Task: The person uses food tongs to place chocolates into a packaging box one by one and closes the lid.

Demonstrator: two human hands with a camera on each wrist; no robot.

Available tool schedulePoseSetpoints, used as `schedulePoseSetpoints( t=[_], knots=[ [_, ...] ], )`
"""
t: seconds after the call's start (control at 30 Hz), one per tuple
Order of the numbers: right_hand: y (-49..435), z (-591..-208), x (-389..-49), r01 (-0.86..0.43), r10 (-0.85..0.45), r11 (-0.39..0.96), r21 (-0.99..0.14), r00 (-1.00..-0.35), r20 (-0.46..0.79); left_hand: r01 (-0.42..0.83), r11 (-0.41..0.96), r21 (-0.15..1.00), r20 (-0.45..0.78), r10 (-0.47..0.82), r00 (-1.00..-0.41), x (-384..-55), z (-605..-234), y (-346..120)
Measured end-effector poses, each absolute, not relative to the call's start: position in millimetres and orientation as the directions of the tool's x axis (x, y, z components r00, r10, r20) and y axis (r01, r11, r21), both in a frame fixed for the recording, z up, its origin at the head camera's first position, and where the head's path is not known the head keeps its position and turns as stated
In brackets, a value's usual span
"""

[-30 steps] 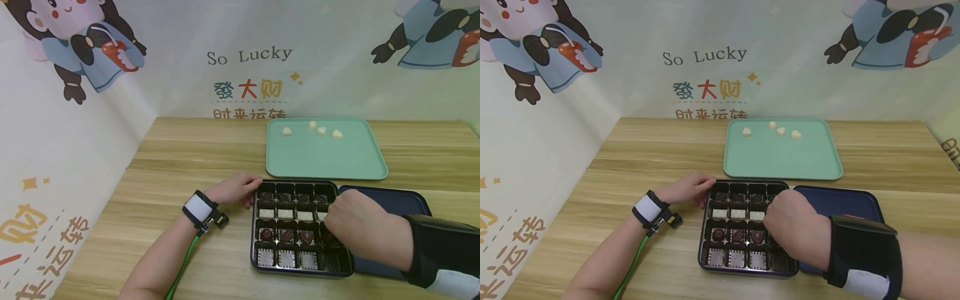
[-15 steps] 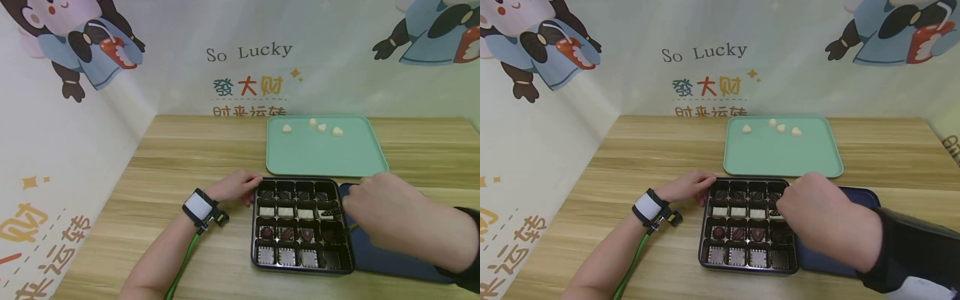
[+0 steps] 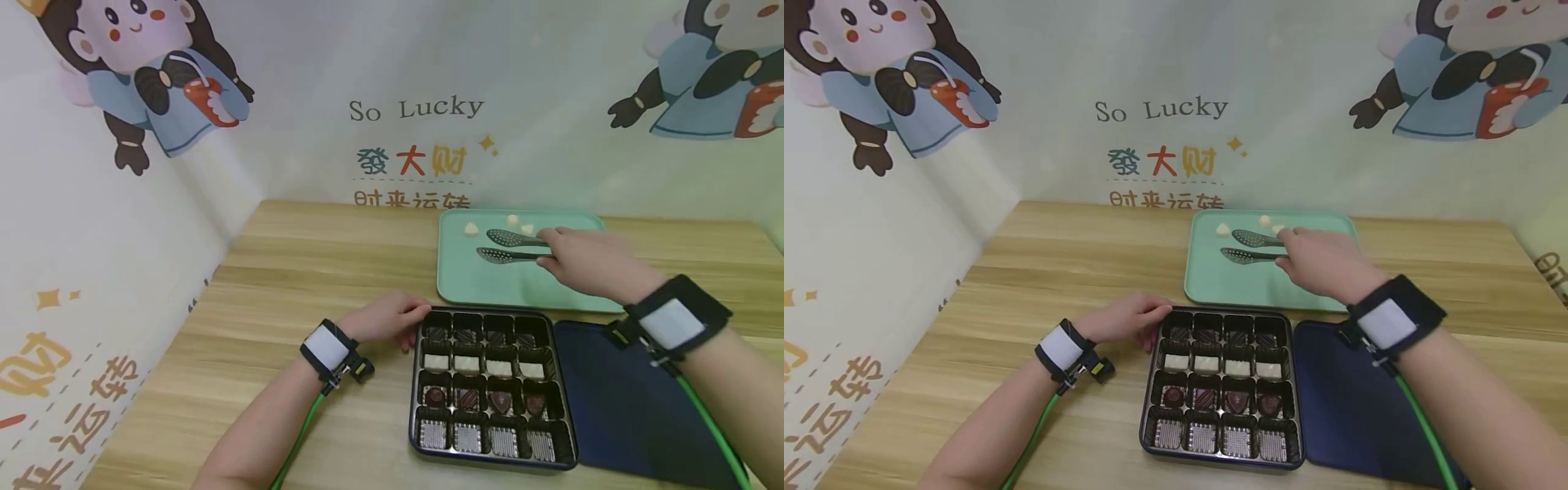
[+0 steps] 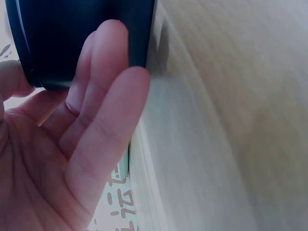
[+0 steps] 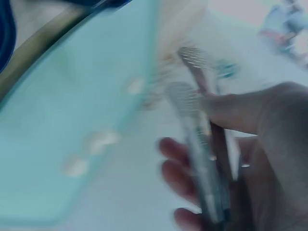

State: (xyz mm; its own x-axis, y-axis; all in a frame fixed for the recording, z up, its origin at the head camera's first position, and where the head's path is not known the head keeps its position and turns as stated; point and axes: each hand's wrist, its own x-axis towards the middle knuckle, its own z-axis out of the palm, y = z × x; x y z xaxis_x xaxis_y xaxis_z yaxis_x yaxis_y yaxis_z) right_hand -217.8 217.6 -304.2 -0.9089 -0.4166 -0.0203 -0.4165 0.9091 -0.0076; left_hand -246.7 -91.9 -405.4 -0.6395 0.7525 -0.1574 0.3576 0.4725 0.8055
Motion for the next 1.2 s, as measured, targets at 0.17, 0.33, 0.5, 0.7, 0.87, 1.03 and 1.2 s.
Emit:
schedulePoseSetpoints(
  t=[0.17,0.33,0.5,0.7,0.87,1.03,1.2],
  knots=[
    [214.7,-325.5,-262.9,-0.400,-0.400,0.916,-0.021,-0.915,-0.059,0.353,0.472,0.808,-0.174,0.764,-0.621,-242.7,-410.8,-88.8],
    [216.4,-322.6,-295.1,-0.386,-0.379,0.921,0.057,-0.919,-0.106,0.370,0.467,0.803,-0.171,0.775,-0.608,-244.5,-410.8,-82.8],
    [218.0,-318.6,-316.6,-0.380,-0.365,0.921,0.085,-0.918,-0.152,0.379,0.474,0.795,-0.174,0.776,-0.606,-247.1,-408.9,-78.2],
    [215.9,-326.8,-330.8,-0.356,-0.338,0.929,0.097,-0.927,-0.164,0.367,0.469,0.803,-0.173,0.774,-0.609,-248.1,-409.8,-79.4],
    [208.4,-329.5,-335.7,-0.367,-0.346,0.925,0.098,-0.921,-0.180,0.354,0.472,0.807,-0.171,0.761,-0.626,-247.6,-408.2,-84.5],
    [204.6,-332.5,-336.3,-0.355,-0.335,0.932,0.066,-0.918,-0.214,0.357,0.479,0.802,-0.167,0.754,-0.636,-246.5,-408.2,-89.6],
    [199.3,-331.3,-327.9,-0.393,-0.376,0.917,0.069,-0.909,-0.182,0.352,0.483,0.802,-0.167,0.747,-0.644,-246.1,-406.9,-94.3]
  ],
)
